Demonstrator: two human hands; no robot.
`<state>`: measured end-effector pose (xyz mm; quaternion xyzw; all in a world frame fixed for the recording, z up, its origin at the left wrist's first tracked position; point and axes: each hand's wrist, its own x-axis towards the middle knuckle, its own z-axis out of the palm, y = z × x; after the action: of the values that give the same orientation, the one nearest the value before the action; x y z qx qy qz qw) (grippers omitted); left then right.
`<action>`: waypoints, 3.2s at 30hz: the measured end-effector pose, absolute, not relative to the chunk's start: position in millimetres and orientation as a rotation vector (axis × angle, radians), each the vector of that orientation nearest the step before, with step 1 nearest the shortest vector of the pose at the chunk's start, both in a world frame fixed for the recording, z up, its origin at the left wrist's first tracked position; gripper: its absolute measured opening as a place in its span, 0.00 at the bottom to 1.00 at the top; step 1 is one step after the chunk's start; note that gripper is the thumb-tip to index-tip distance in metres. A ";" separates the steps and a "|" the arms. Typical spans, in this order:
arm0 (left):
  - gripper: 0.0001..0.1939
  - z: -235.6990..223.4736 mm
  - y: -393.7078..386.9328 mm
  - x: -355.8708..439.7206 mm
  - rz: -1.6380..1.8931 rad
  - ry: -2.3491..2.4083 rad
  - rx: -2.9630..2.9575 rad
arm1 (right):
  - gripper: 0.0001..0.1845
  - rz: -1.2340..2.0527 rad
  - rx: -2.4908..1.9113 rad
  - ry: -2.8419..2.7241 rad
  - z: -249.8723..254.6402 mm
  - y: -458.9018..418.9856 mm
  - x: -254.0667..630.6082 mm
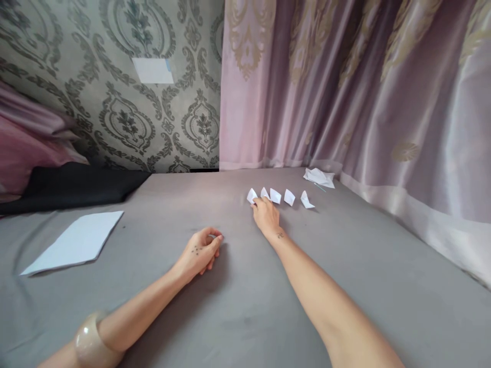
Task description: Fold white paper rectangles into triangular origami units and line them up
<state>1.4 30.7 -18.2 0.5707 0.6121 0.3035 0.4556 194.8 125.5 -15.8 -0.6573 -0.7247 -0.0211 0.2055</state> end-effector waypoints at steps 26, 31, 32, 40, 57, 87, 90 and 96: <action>0.10 -21.2 32.6 1.7 0.729 1.504 1.379 | 0.16 -0.104 -1.743 -2.104 -20.5 132.9 198.1; 0.11 -20.7 32.4 1.9 0.724 1.531 1.384 | 0.17 -0.074 -1.741 -2.097 -19.9 135.1 205.9; 0.11 -20.9 32.3 1.9 0.724 1.529 1.383 | 0.17 -0.073 -1.742 -2.096 -19.5 134.6 206.1; 0.12 -22.3 32.8 1.8 0.717 1.523 1.385 | 0.16 -0.148 -1.809 -2.071 -16.3 123.4 191.0; 0.10 -18.2 31.3 1.3 0.711 1.511 1.390 | 0.19 -0.294 -1.868 -2.217 -14.7 128.6 190.4; 0.12 -25.2 32.7 -0.1 0.739 1.497 1.401 | 0.18 -0.033 -2.117 -1.538 -8.2 116.7 217.4; 0.12 -25.3 32.7 -0.1 0.738 1.494 1.403 | 0.17 0.027 -2.157 -1.409 -9.5 119.2 225.0; 0.12 -21.8 31.4 0.5 0.738 1.500 1.391 | 0.19 0.038 -2.144 -1.291 -10.5 121.3 236.4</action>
<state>0.5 31.4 -21.8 0.5663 0.6108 0.3006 0.4646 236.4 121.3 -10.5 -0.8133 -0.4897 0.0145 0.3138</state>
